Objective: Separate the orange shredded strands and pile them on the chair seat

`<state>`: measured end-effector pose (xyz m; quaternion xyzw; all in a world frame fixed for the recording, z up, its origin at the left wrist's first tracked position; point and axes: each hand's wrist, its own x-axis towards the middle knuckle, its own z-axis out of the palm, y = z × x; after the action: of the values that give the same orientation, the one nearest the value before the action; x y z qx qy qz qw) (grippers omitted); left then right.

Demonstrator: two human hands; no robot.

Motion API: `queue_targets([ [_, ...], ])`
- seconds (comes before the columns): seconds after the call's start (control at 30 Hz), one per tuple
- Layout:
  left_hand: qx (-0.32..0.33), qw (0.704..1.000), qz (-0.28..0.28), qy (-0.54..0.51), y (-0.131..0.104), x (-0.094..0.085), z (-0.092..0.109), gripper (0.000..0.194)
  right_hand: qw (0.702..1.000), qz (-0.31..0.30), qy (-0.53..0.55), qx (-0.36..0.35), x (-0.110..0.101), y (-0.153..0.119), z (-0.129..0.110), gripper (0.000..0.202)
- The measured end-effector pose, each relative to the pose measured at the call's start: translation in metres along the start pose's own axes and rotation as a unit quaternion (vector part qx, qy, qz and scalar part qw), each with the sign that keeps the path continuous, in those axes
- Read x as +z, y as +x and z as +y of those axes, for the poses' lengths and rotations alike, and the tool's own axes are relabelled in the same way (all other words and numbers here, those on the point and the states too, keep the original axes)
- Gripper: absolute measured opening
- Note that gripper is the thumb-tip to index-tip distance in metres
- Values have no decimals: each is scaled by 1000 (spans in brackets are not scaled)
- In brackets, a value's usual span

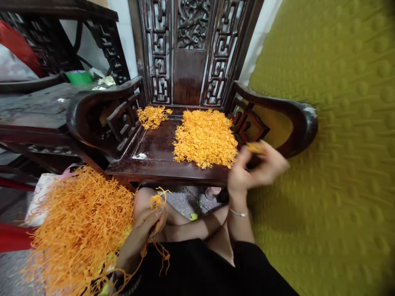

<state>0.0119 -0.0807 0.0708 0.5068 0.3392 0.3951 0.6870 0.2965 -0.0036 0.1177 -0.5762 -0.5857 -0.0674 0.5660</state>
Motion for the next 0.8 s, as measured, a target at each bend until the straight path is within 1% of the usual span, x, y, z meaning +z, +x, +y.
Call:
queue_targets([
  [0.03,4,1000,-10,2,2,1,-1,55,1000,3,-24,17,11,2,2,47],
  [0.1,14,999,-33,5,7,3,-4,56,997,-8,-59,57,27,-5,-1,50],
  [0.13,17,999,-50,6,10,4,-5,56,995,-28,-51,75,32,-13,-5,47],
  [0.17,18,997,-69,6,14,5,-6,56,994,-63,-18,93,34,-22,-11,42],
  [0.2,16,996,-87,7,17,6,-8,57,987,-111,36,107,35,-33,-20,35],
  [0.23,13,994,-105,8,21,7,-9,58,973,-170,101,120,33,-42,-29,29],
  [0.27,10,993,-121,11,24,8,-10,58,949,-232,168,131,30,-49,-38,28],
  [0.3,7,991,-133,16,27,9,-10,58,919,-288,230,141,27,-54,-47,29],
  [0.33,5,989,-143,23,29,11,-11,57,890,-330,280,147,23,-56,-54,31],
  [0.37,4,988,-154,29,31,12,-11,56,865,-359,318,151,19,-56,-59,33],
  [0.43,2,984,-172,38,32,13,-11,56,825,-402,369,149,11,-51,-65,37],
  [0.5,0,981,-187,47,32,14,-9,58,800,-443,383,130,5,-45,-65,38],
  [0.53,-2,980,-190,53,33,15,-8,59,796,-459,379,111,2,-42,-64,38],
  [0.57,-6,980,-189,60,33,16,-8,59,799,-469,366,88,0,-41,-63,39],
  [0.63,-14,979,-189,71,33,19,-6,60,821,-477,312,38,-3,-42,-62,39],
  [0.7,-23,979,-190,75,34,21,-5,61,842,-474,257,3,-5,-44,-63,26],
  [0.73,-27,978,-193,76,34,22,-5,61,845,-476,243,-5,-5,-46,-63,17],
  [0.77,-31,977,-196,75,33,22,-5,61,845,-477,242,-8,-5,-47,-63,13],
  [0.8,-35,977,-199,74,33,21,-7,61,844,-474,250,-7,-4,-48,-63,14],
])
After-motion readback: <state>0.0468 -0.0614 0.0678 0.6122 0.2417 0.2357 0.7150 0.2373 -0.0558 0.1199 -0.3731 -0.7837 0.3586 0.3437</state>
